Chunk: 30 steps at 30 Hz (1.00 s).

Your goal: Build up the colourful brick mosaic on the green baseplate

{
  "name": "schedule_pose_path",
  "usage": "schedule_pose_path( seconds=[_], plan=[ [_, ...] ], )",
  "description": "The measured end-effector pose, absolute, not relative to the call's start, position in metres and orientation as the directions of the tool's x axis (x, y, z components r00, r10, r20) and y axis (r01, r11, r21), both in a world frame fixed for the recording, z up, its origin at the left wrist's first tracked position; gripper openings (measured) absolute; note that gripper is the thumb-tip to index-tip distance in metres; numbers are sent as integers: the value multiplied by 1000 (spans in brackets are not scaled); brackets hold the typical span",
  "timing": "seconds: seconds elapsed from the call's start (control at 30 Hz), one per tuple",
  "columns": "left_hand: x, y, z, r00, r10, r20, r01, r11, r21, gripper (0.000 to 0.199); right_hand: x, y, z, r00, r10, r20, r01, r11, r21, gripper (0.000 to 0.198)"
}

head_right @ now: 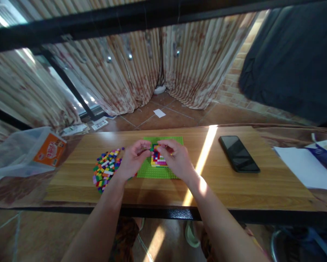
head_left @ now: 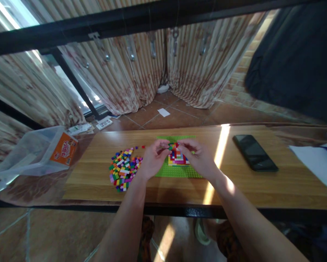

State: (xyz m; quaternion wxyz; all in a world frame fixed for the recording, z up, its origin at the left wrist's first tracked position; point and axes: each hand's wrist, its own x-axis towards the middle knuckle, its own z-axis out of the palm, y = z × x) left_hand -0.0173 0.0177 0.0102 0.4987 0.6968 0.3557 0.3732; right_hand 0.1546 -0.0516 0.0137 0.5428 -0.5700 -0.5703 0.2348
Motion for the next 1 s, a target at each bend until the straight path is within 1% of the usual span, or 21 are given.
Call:
schedule_pose_path(
  seconds=[0.07, 0.13, 0.23, 0.33, 0.5, 0.6, 0.73, 0.8, 0.83, 0.9, 1.0],
  plan=[
    [-9, 11, 12, 522, 840, 151, 44, -203, 978, 20, 150, -51, 16, 191, 919, 343, 391, 250, -886, 23],
    [-5, 8, 13, 534, 835, 134, 0, -159, 987, 21, 149, -51, 18, 178, 929, 324, 373, 241, -896, 21],
    [-2, 7, 14, 495, 861, 117, -6, -131, 991, 26, 151, -51, 17, 199, 934, 297, 343, 217, -914, 16],
    [-1, 8, 14, 461, 877, 138, -26, -142, 990, 27, 152, -53, 16, 193, 948, 254, 309, 188, -932, 15],
    [3, 6, 14, 459, 875, 156, -25, -163, 986, 18, 152, -54, 17, 162, 961, 224, 198, 191, -961, 18],
    [3, 4, 17, 473, 870, 138, -42, -134, 990, 12, 153, -54, 17, 136, 970, 200, 96, 188, -977, 21],
    [0, 5, 17, 479, 870, 114, -60, -97, 993, 13, 160, -52, 13, 191, 963, 192, 23, 191, -981, 22],
    [-3, 8, 15, 449, 888, 104, -53, -89, 995, 16, 166, -51, 10, 251, 944, 212, 58, 204, -977, 24],
    [-4, 11, 13, 422, 901, 96, -48, -84, 995, 18, 169, -51, 9, 277, 934, 227, 104, 206, -973, 26],
    [-6, 16, 9, 359, 931, 71, -29, -65, 997, 19, 176, -51, 7, 311, 914, 262, 241, 191, -952, 26],
    [-8, 21, 2, 270, 963, 10, 35, -20, 999, 18, 182, -52, 6, 313, 900, 302, 435, 147, -888, 25]
  ],
)
